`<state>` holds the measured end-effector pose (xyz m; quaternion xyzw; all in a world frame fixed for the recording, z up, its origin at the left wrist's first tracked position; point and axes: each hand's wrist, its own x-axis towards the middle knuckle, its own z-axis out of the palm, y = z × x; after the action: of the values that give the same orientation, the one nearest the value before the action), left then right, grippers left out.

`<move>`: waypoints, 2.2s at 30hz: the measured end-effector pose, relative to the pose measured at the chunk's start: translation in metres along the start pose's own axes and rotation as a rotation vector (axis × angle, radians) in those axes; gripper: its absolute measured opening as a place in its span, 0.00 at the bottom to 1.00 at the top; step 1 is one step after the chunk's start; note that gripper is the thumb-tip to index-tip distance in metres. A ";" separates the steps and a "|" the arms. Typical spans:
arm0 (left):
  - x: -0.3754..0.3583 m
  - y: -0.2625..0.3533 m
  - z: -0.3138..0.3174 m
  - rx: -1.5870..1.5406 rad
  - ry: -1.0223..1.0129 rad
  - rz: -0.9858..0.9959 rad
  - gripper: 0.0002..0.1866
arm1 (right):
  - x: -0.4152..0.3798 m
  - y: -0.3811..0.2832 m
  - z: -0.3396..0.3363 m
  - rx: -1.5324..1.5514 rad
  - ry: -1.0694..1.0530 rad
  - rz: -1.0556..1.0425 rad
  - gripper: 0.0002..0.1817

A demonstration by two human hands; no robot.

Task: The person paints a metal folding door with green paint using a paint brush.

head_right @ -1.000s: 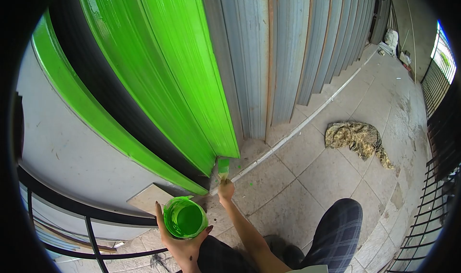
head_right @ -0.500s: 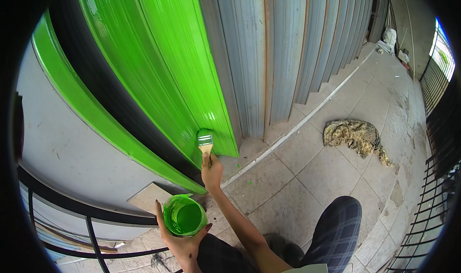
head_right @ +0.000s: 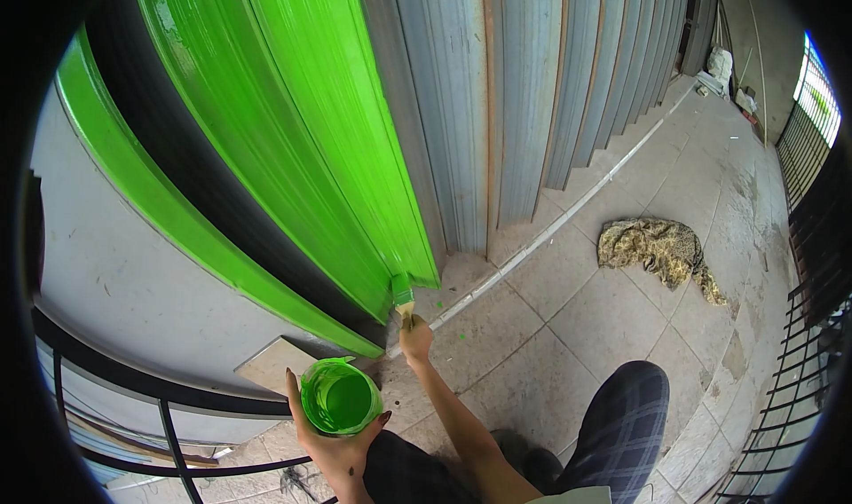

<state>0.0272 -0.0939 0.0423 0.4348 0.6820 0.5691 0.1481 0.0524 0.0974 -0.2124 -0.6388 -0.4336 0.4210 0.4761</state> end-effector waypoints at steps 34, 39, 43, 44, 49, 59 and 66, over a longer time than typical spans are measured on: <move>0.000 -0.006 -0.002 -0.013 -0.052 -0.010 0.66 | 0.000 0.012 0.003 0.026 -0.020 0.051 0.16; -0.001 -0.012 0.000 -0.048 -0.055 0.000 0.66 | 0.021 -0.003 0.020 0.139 -0.019 0.058 0.16; 0.000 -0.009 0.000 -0.059 -0.045 0.007 0.65 | 0.017 -0.068 0.024 0.224 0.029 -0.145 0.15; 0.001 -0.009 0.001 -0.058 -0.047 0.010 0.65 | 0.014 -0.077 0.024 0.245 0.051 -0.234 0.16; 0.001 -0.014 -0.002 -0.029 -0.048 -0.006 0.65 | -0.014 -0.177 -0.012 0.534 -0.089 -0.251 0.15; 0.003 -0.010 0.000 -0.051 -0.074 -0.038 0.66 | -0.044 -0.073 -0.030 0.558 -0.255 0.075 0.15; 0.001 -0.009 -0.001 -0.019 -0.077 -0.020 0.66 | -0.007 0.014 -0.002 0.394 -0.082 0.330 0.17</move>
<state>0.0220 -0.0935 0.0349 0.4483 0.6747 0.5567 0.1841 0.0543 0.0875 -0.2250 -0.5781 -0.2521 0.5951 0.4981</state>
